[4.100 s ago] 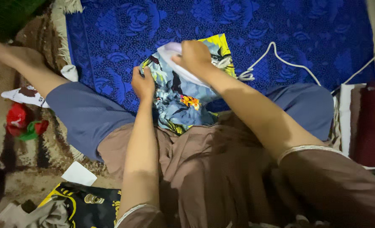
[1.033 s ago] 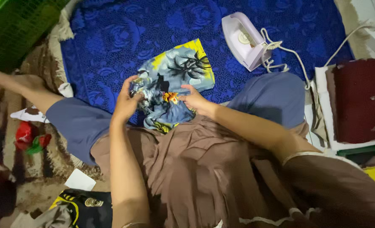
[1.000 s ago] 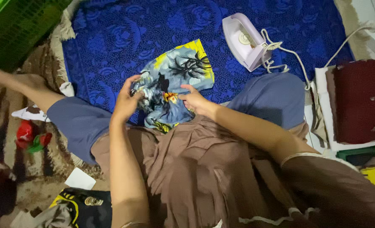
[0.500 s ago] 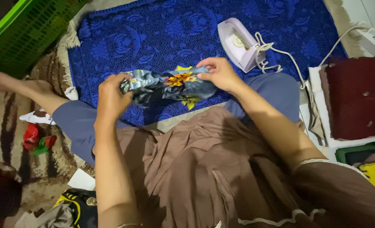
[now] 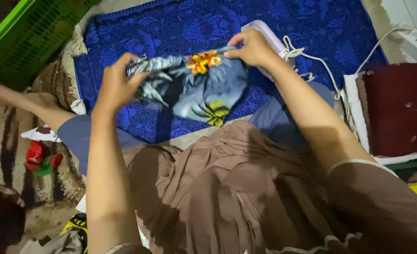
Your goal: The person irons a small patterned garment on a blue rug using a white electric iron. They repeatedly fold the garment, smooth it out, and press it with the iron, flipping it over to treat different sections.
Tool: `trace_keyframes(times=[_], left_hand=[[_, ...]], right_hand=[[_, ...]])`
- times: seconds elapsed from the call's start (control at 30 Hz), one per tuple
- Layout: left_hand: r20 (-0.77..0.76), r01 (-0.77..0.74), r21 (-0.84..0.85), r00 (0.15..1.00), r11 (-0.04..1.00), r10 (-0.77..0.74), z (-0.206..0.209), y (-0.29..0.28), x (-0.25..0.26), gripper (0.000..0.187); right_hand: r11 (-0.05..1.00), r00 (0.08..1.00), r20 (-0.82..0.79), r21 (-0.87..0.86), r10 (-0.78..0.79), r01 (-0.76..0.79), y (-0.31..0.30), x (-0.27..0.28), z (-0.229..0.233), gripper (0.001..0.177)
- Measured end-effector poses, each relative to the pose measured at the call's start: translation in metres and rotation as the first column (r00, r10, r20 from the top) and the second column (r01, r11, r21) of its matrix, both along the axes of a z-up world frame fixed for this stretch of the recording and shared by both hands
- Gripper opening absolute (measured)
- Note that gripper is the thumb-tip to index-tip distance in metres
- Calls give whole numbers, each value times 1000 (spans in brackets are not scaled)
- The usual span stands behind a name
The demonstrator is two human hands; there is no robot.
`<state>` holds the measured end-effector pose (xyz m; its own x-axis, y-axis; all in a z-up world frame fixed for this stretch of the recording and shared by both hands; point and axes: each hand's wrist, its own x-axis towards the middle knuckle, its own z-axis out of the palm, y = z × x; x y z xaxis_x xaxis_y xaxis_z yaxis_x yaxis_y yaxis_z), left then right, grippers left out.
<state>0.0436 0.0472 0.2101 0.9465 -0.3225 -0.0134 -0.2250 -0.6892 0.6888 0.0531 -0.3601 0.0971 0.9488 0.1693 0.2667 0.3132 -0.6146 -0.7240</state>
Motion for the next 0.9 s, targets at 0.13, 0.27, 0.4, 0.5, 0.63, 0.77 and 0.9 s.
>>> trace_keyframes(times=[0.13,0.27,0.4,0.5,0.63,0.77,0.9], left_hand=[[507,98,50,855,994,-109,12,-11,28,29],[652,138,106,738,985,-174,18,-27,21,39],[580,186,243,759,952,-296,-38,-48,-12,44],[404,268,292,835,918,-372,-113,-66,-47,38],[169,405,236,878,884,-447,-181,-79,-93,32],[-21,473,61,881,879,-472,-188,-71,-94,64],[-12,159,146,987,976,-159,-220,-62,-55,40]], right_hand=[[958,969,-146,183,-197,223,15,57,-19,15],[942,940,196,247,-278,227,16,100,-42,19],[946,883,341,98,-322,308,16,111,-90,30],[973,931,286,17,-227,232,12,85,-141,30],[976,980,186,-187,-75,111,2,42,-192,22],[986,993,107,-156,-44,60,1,29,-203,21],[956,968,65,-152,-244,251,10,32,-210,17]])
